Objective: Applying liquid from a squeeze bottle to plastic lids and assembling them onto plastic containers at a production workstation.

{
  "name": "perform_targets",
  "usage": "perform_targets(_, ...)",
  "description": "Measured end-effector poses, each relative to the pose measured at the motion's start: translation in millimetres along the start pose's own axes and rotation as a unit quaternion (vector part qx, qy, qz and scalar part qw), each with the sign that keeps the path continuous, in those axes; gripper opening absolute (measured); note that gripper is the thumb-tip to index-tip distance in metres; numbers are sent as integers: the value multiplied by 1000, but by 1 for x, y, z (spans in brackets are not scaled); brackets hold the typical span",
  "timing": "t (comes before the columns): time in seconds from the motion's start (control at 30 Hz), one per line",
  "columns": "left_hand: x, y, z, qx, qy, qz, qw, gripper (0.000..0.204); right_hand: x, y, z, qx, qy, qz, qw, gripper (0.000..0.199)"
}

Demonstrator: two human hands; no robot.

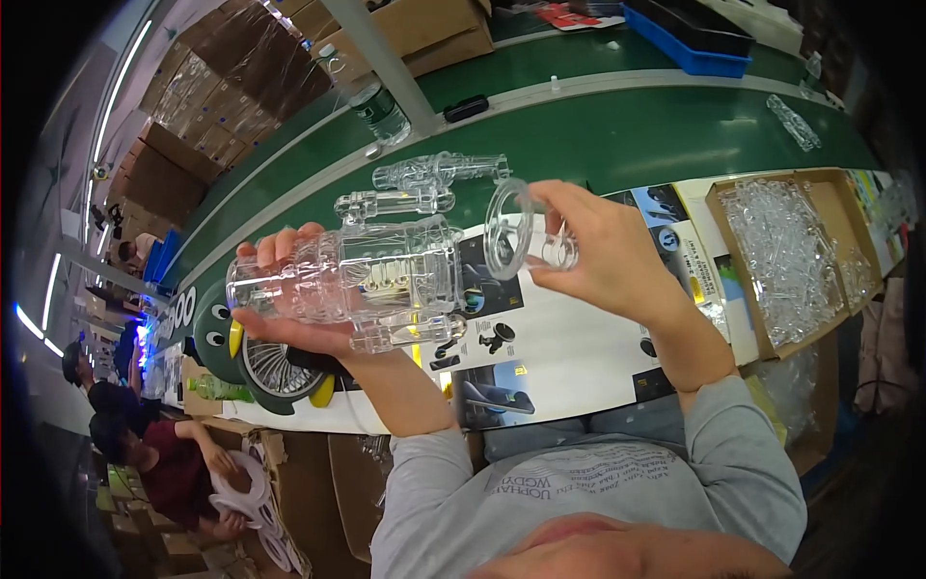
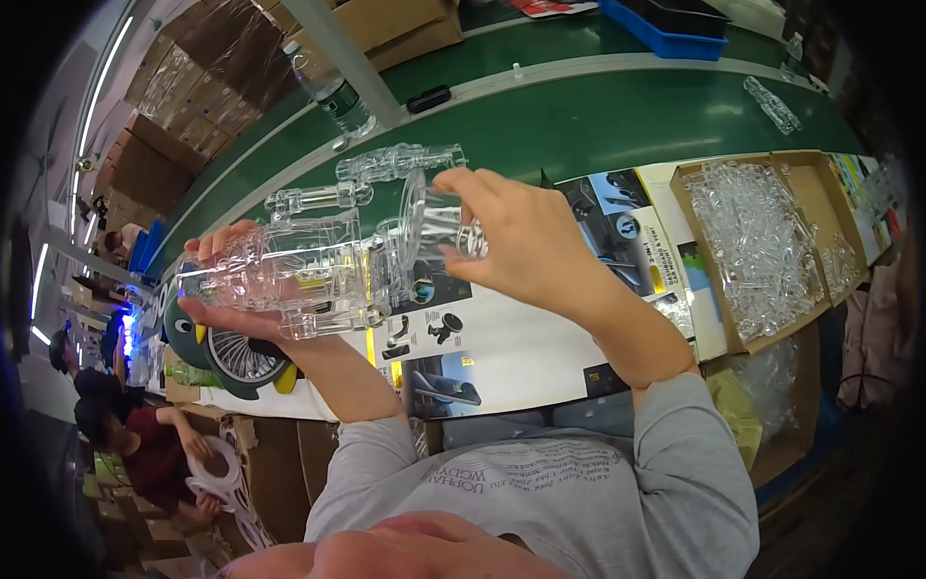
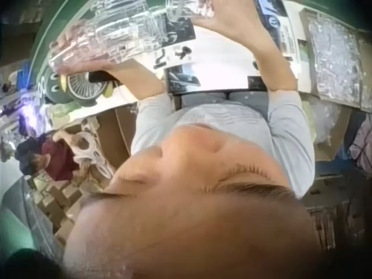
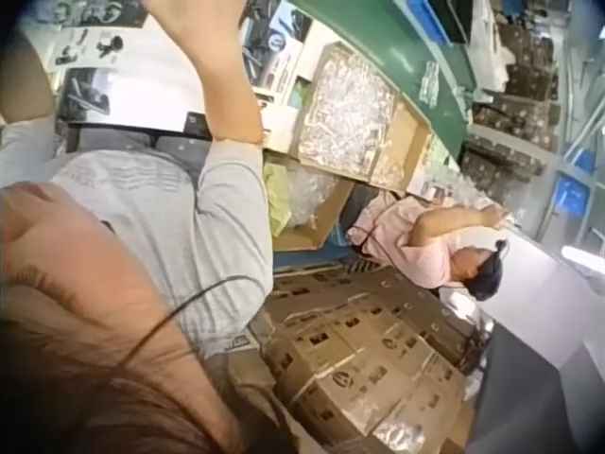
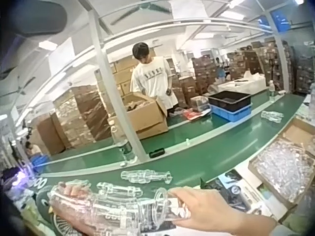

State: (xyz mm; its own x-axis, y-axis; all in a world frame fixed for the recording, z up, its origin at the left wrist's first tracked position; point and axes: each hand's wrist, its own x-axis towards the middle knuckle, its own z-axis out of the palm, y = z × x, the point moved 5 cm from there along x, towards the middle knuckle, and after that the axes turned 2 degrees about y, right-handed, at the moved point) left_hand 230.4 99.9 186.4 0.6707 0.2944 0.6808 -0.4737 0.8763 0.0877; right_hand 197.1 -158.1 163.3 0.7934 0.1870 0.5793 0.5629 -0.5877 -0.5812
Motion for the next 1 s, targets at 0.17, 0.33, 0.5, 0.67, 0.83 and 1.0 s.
perform_targets(0.17,-10,3,25,47,-43,18,998,54,-6,-9,11,-28,-22,-47,998,50)
perform_targets(0.33,-14,2,31,24,-24,46,998,56,-7,-8,20,-63,-40,-47,996,48)
perform_targets(0.5,-17,-3,33,16,-16,42,999,57,-9,-11,24,-88,-76,-60,991,48)
perform_targets(0.67,-19,-7,36,26,-52,30,998,60,-10,-11,26,-64,-72,-66,993,48)
perform_targets(0.83,-19,-7,35,8,-75,12,997,62,-11,-11,27,-50,-68,-69,994,49)
perform_targets(1.0,-20,-9,36,-7,-66,12,998,64,-11,-13,25,-41,-73,-70,994,50)
